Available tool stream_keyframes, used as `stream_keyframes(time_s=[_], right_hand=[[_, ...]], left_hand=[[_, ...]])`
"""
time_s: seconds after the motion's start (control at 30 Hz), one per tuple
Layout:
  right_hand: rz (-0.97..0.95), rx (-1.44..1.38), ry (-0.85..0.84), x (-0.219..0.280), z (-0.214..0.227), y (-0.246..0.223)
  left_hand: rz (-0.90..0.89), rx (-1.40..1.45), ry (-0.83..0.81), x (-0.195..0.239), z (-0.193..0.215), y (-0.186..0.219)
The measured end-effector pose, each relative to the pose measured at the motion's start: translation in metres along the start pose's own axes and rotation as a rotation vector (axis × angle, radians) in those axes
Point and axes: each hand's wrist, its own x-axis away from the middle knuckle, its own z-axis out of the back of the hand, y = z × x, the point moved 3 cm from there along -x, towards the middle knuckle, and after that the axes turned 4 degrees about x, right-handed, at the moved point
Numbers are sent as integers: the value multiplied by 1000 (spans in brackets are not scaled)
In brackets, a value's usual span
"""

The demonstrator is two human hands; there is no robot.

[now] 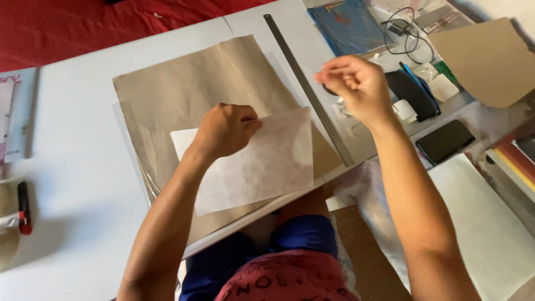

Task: The person places a white sheet of paper on a brown paper bag and applies small pieces of white tape to the edges. They repeatedly pick up tape pieces, press them onto the paper, and smooth them down. The person lifts and turns the paper to apply tape to different sides.

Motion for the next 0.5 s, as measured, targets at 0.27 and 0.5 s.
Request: stream_keyframes(time_s=[0.27,0.5], right_hand=[[-470,209,460,114,74,190],[-385,776,139,115,51,214]], left_hand=[[398,88,-113,-1,-26,-101],[331,21,7,-8,-64,-145]])
